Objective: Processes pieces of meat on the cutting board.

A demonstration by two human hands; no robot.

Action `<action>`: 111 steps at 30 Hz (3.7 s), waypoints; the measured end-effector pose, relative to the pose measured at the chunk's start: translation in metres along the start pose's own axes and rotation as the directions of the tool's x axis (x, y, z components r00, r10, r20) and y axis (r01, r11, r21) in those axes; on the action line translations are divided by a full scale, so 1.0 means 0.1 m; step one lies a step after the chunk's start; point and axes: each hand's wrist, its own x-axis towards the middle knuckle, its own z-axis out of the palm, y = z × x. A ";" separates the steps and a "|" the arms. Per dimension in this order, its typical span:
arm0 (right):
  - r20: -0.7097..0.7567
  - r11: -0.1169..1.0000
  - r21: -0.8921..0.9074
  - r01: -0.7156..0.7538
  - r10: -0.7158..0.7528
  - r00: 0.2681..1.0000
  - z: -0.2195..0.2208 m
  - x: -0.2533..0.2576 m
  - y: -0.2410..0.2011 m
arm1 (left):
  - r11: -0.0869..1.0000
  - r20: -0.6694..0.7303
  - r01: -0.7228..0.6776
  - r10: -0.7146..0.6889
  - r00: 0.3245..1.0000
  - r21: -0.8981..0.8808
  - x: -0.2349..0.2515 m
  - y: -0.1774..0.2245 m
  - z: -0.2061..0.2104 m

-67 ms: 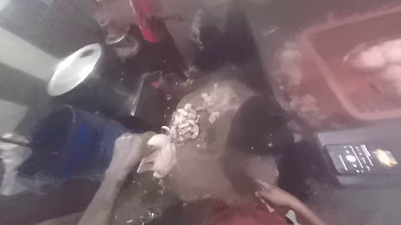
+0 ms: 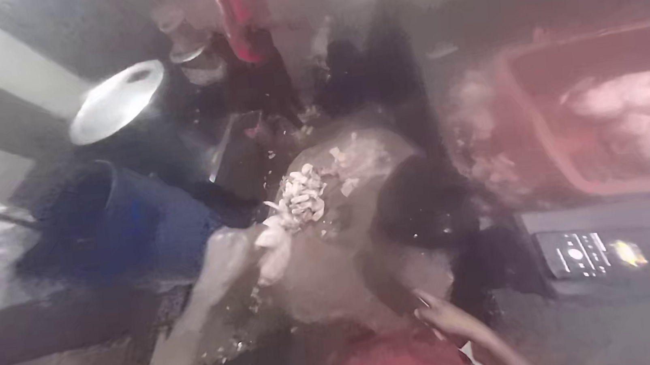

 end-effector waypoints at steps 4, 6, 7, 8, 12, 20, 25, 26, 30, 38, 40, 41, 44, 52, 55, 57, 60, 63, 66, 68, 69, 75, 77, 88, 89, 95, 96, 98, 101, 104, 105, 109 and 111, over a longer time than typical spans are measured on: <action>-0.233 0.954 -0.299 -0.021 -0.052 0.971 0.37 -0.07 -0.18 | 0.995 0.058 -0.097 0.095 0.994 0.039 1.12 -1.83 2.80; -0.331 0.910 -0.400 -0.107 -0.035 0.943 0.59 -0.09 -0.30 | 0.990 0.150 -0.051 0.070 0.986 -0.128 1.13 -1.78 3.34; -0.373 0.890 -0.432 -0.146 -0.029 0.928 0.72 -0.10 -0.35 | 0.974 0.173 -0.043 0.083 0.981 -0.225 1.07 -1.73 3.47; -0.413 0.871 -0.461 -0.170 -0.042 0.910 0.84 -0.11 -0.37 | 0.939 0.183 -0.057 0.126 0.975 -0.338 1.00 -1.69 3.54; -0.517 0.825 -0.488 -0.284 -0.012 0.856 1.18 -0.11 -0.53 | 0.743 0.139 -0.216 0.384 0.913 -0.633 0.87 -1.88 3.49; -0.570 0.817 -0.418 -0.397 0.105 0.815 1.35 0.07 -0.48 | 0.519 -0.196 -0.211 0.085 0.977 -0.828 1.55 -2.78 3.08; -0.521 0.852 -0.404 -0.332 0.084 0.850 1.22 0.14 -0.39 | 0.734 0.251 -0.014 0.250 0.935 -0.679 1.70 -2.66 2.99; -0.503 0.853 -0.418 -0.313 0.069 0.861 1.18 0.15 -0.35 | 0.747 0.353 0.055 0.246 0.903 -0.662 1.67 -2.65 3.00; -0.424 0.833 -0.473 -0.287 0.070 0.903 1.07 0.12 -0.37 | 0.463 0.572 0.383 0.388 0.723 -0.799 1.51 -2.57 3.33; -0.281 0.753 -0.615 -0.236 0.071 0.957 0.87 0.03 -0.64 | -0.060 0.568 0.676 0.491 0.661 -0.735 1.19 -1.44 3.70; -0.242 0.756 -0.615 -0.223 0.088 0.966 0.84 0.02 -0.67 | -0.188 0.556 0.671 0.427 0.713 -0.717 1.14 -1.26 3.79; -0.227 0.760 -0.616 -0.206 0.079 0.971 0.80 0.04 -0.66 | -0.216 0.556 0.657 0.384 0.737 -0.722 1.13 -1.23 3.79; -0.189 0.822 -0.561 -0.101 -0.008 0.982 0.73 0.05 -0.50 | -0.125 0.538 0.580 0.256 0.803 -0.805 0.93 -1.43 3.64; -0.202 0.995 0.011 0.101 -0.097 0.975 1.08 -0.08 -0.70 | -0.017 0.438 0.488 0.416 0.797 -0.872 0.75 -1.94 3.61; -0.165 0.989 0.027 0.147 -0.140 0.976 1.27 -0.08 -1.09 | -0.059 0.450 0.510 0.391 0.803 -0.858 0.91 -1.98 3.69; -0.096 0.958 -0.157 0.242 -0.258 0.961 1.34 -0.03 -1.30 | -0.039 0.423 0.479 0.410 0.808 -0.877 0.97 -2.08 3.70; 0.028 0.898 -0.353 0.263 -0.271 0.962 1.48 0.13 -1.57 | 0.026 0.380 0.419 0.477 0.793 -0.908 1.02 -2.18 3.72; -0.020 0.821 -0.565 0.083 -0.114 0.993 1.58 0.19 -2.02 | 0.076 0.350 0.363 0.503 0.790 -0.929 0.99 -2.18 3.69; -0.205 0.654 -0.754 -0.053 -0.158 0.966 1.49 0.23 -2.20 | 0.152 0.314 0.275 0.495 0.810 -0.949 0.87 -2.28 3.69; -0.260 0.657 -0.748 -0.091 -0.163 0.952 1.43 0.26 -2.21 | 0.281 0.335 0.230 0.423 0.842 -0.932 0.80 -2.35 3.67; -0.249 0.659 -0.746 -0.091 -0.149 0.957 1.43 0.29 -2.23 | 0.383 0.346 0.190 0.392 0.853 -0.904 0.79 -2.37 3.66; -0.161 0.637 -0.760 -0.128 0.007 0.987 1.41 0.49 -1.77 | 0.420 0.366 0.181 0.418 0.831 -0.889 0.77 -2.56 3.91; -0.172 0.678 -0.701 -0.222 0.142 0.975 1.21 0.36 -1.51 | 0.405 0.352 0.174 0.421 0.836 -0.898 0.75 -2.67 3.99; -0.206 0.892 -0.442 -0.093 0.000 0.979 0.99 -0.02 -0.56 | 0.269 0.225 0.112 0.441 0.869 -0.957 1.01 -2.62 3.16; -0.260 0.936 -0.340 -0.091 -0.001 0.965 1.07 -0.06 -0.53 | 0.294 0.186 0.050 0.458 0.869 -0.954 1.07 -2.59 2.89; -0.480 0.980 0.197 0.002 0.095 0.872 1.33 -0.09 -0.25 | 0.573 -0.101 -0.472 0.560 0.822 -0.670 1.52 -1.98 1.54; -0.486 0.957 0.281 0.069 0.079 0.870 1.35 -0.05 -0.19 | 0.635 -0.114 -0.577 0.616 0.780 -0.514 1.53 -1.85 1.44; -0.490 0.928 0.354 0.113 0.082 0.868 1.33 -0.07 -0.16 | 0.684 -0.105 -0.699 0.695 0.711 -0.208 1.57 -1.64 1.55; -0.562 0.975 0.210 -0.068 0.177 0.808 1.24 -0.13 -0.26 | 0.752 -0.013 -0.650 0.653 0.757 -0.110 1.92 -1.50 2.34; -0.642 0.981 0.195 0.011 0.119 0.757 1.31 -0.08 -0.38 | 0.864 0.051 -0.469 0.485 0.873 -0.181 2.25 -1.45 3.18; -0.668 0.988 0.151 0.043 0.070 0.741 1.31 -0.07 -0.47 | 0.872 0.070 -0.418 0.447 0.892 -0.254 2.25 -1.42 3.30; -0.651 0.999 -0.052 -0.018 -0.020 0.759 1.17 -0.16 -1.05 | 0.849 0.218 -0.323 0.439 0.872 -0.418 1.95 -1.41 3.49; -0.651 0.991 -0.097 0.091 -0.133 0.747 1.12 -0.17 -1.47 | 0.851 0.250 -0.293 0.427 0.869 -0.435 1.89 -1.42 3.62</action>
